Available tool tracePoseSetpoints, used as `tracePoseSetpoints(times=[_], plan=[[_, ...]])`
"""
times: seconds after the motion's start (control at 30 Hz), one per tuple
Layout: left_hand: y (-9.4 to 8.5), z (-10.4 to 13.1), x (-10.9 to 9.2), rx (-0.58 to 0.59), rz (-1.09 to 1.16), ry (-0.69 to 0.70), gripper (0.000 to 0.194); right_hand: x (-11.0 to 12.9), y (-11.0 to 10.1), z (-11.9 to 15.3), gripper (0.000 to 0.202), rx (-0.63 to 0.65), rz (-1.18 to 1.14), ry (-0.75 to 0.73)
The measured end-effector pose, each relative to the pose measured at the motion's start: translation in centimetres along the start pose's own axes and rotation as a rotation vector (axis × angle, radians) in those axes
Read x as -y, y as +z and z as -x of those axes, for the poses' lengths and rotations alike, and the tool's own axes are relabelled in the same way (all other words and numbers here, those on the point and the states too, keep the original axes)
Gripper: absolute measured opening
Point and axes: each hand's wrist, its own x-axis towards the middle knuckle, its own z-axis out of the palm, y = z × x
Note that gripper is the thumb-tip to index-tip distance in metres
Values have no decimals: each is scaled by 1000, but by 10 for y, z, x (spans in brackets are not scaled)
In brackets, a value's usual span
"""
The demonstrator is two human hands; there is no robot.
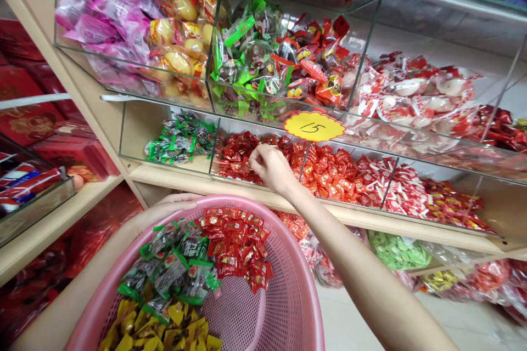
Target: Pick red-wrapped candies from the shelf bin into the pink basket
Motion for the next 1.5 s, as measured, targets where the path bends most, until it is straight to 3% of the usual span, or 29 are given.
tracePoseSetpoints(times=[0.1, 0.27, 0.37, 0.47, 0.6, 0.73, 0.93, 1.17, 1.5], plan=[[1, 0, 0, -10, -7, 0, 44, 14, -23, 32, 11, -36, -163, 49], [3, 1, 0, -19, -19, 5, 41, 29, -23, 88, 11, 173, -360, 137], [3, 1, -1, -14, 5, -5, 42, 34, -13, 113, 10, 303, -270, 139], [4, 2, -2, -12, 28, -19, 41, 40, -4, 127, 12, 406, -27, 68], [5, 1, 0, -21, 37, -30, 39, 51, 12, 133, 19, 448, 386, -75], [4, 1, 1, -28, 54, -44, 41, 59, 33, 132, 25, 441, 572, -192], [2, -1, 3, 10, 53, -40, 45, 62, 49, 133, 16, 522, 501, -133], [-1, -7, 10, 22, 55, -13, 45, 56, 39, 136, 7, 624, 309, 23], [-1, -4, 8, -25, 24, -18, 49, 47, 46, 135, 14, 609, 426, 21]])
